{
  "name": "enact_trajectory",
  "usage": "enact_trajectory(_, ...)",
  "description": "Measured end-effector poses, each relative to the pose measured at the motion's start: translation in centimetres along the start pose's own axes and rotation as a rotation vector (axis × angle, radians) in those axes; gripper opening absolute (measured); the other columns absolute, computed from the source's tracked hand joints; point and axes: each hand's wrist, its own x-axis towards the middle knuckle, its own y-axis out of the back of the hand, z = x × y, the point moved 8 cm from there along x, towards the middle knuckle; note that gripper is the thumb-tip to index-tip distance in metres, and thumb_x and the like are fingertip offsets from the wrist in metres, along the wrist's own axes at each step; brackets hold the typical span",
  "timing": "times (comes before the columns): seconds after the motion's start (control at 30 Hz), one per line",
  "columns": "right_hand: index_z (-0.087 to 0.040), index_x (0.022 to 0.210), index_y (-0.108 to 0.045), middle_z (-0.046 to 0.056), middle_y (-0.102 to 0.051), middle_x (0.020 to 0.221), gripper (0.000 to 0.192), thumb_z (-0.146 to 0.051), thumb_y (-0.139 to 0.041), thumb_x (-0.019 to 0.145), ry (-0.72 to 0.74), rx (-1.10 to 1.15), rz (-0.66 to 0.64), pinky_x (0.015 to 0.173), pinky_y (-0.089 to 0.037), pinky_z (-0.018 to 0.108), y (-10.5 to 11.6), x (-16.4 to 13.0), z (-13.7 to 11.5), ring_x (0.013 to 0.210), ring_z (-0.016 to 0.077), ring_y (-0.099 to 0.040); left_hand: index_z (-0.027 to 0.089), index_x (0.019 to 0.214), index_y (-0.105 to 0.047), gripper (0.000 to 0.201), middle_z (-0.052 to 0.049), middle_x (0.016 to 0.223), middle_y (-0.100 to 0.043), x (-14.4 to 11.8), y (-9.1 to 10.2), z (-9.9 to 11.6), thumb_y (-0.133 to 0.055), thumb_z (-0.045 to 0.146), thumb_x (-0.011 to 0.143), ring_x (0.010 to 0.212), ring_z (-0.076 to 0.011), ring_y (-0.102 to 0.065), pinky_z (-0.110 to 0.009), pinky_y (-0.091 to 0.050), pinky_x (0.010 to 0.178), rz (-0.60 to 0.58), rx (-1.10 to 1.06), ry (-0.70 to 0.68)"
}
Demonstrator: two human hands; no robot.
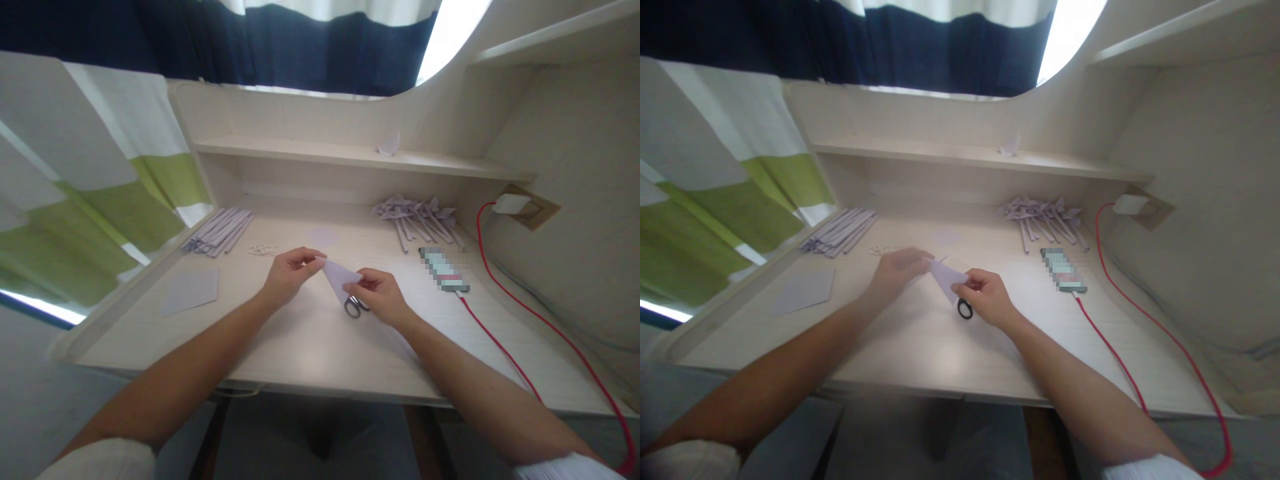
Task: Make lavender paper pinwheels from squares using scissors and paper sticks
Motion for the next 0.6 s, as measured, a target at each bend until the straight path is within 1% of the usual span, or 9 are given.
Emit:
enact_trajectory(0.07,-0.018,0.074,-0.07,0.0,-0.066,0.063,0.023,-0.04,-0.076,0.074,-0.039,0.071,-0.009,0.048,-0.035,0.025,-0.2,0.1,0.3,0.052,0.0129,-0.052,0.017,0.084,-0.075,0.026,-0.004,0.081,-0.07,0.0,-0.7,-0.5,-0.066,0.041,0.085,0.076,-0.0153,-0.06,-0.025,-0.046,0.068,-0.056,0.096,-0.002)
enact_trajectory(0.13,-0.017,0.071,-0.069,0.001,-0.067,0.063,0.024,-0.04,-0.078,0.072,-0.066,0.121,-0.003,0.05,-0.038,0.025,-0.3,0.2,0.4,0.053,0.0133,-0.055,0.017,0.078,-0.074,0.03,-0.004,0.08,-0.069,-0.2,-1.6,-0.9,-0.061,0.043,0.088,0.076,-0.0154,-0.06,-0.025,-0.045,0.068,-0.136,0.169,-0.03)
enact_trajectory(0.2,-0.017,0.068,-0.068,0.002,-0.068,0.062,0.025,-0.039,-0.079,0.07,-0.09,0.155,0.0,0.053,-0.041,0.026,-0.3,0.3,0.5,0.055,0.014,-0.058,0.017,0.077,-0.073,0.03,-0.004,0.079,-0.068,-0.3,-2.1,-1.1,-0.06,0.042,0.089,0.076,-0.0153,-0.06,-0.024,-0.045,0.068,-0.178,0.193,-0.031)
enact_trajectory(0.27,-0.016,0.069,-0.068,0.002,-0.069,0.062,0.026,-0.039,-0.08,0.07,-0.108,0.181,-0.01,0.055,-0.044,0.026,-0.4,0.3,0.6,0.057,0.0145,-0.06,0.016,0.077,-0.071,0.029,-0.003,0.077,-0.067,-0.4,-2.3,-1.3,-0.061,0.04,0.087,0.073,-0.0147,-0.059,-0.024,-0.044,0.065,-0.184,0.184,0.004)
enact_trajectory(0.47,-0.016,0.072,-0.068,0.003,-0.07,0.063,0.028,-0.04,-0.081,0.068,-0.128,0.187,-0.056,0.055,-0.047,0.026,-0.9,0.3,1.1,0.058,0.0155,-0.064,0.015,0.06,-0.059,0.032,-0.001,0.062,-0.059,-0.4,-2.6,-0.9,-0.063,0.038,0.083,0.061,-0.0119,-0.051,-0.023,-0.04,0.058,-0.207,0.137,0.063)
enact_trajectory(0.6,-0.016,0.08,-0.072,0.003,-0.07,0.065,0.03,-0.044,-0.079,0.071,-0.116,0.189,-0.061,0.056,-0.05,0.026,-0.9,0.4,1.1,0.059,0.0156,-0.065,0.015,0.058,-0.059,0.032,-0.001,0.061,-0.058,-0.5,-2.6,-0.9,-0.064,0.037,0.081,0.061,-0.0118,-0.051,-0.022,-0.04,0.057,-0.207,0.14,0.072)
